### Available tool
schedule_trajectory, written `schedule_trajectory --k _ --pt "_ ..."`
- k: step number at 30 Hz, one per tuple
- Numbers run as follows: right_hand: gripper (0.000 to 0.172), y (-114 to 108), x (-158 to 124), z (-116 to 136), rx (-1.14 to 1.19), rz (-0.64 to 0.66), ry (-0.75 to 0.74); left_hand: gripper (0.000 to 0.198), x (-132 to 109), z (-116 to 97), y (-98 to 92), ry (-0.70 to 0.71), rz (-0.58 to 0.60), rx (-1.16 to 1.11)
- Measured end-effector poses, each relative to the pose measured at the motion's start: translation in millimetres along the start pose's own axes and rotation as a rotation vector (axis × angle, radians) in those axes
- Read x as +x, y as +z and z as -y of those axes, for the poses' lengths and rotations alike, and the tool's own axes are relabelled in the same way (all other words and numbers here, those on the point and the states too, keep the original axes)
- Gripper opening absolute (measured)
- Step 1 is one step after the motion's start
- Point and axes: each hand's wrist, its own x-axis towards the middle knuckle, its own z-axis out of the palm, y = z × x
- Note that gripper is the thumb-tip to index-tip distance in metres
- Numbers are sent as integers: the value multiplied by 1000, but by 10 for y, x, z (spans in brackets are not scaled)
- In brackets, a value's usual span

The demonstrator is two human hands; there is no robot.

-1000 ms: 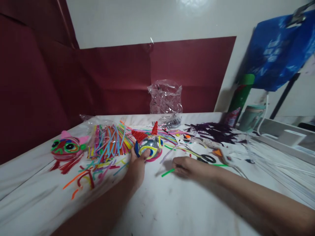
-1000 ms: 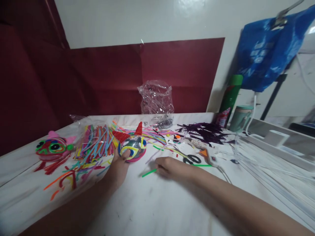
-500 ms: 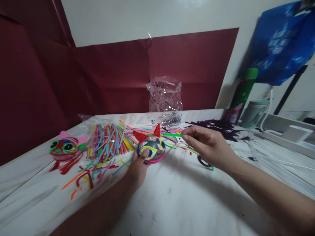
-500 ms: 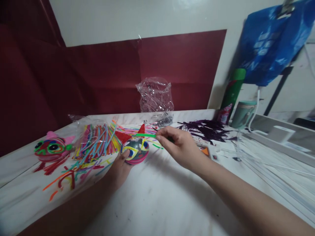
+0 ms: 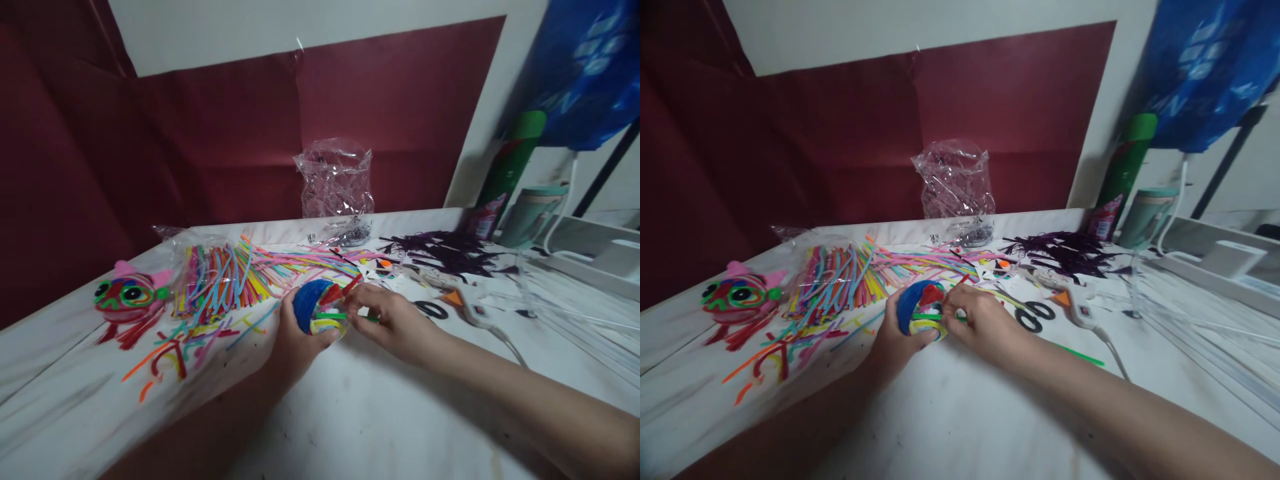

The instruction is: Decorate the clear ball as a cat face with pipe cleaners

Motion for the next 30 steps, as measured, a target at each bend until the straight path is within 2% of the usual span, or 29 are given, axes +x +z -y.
schedule_trajectory --k 3,14,18,25,30 --pt "12 13 -15 6 13 26 -10 90 -35 18 14 53 -21 0" --pt "15 37 -48 -17 -79 71 -19 95 -88 -34 35 88 -20 167" --pt "14 52 -56 -29 -120 91 -19 96 -86 -28 47 81 -16 164" --pt "15 83 -65 -46 -212 84 -31 96 -95 -35 74 105 -33 194" --pt "14 99 -69 -55 -241 74 -35 96 -108 -47 70 100 5 239"
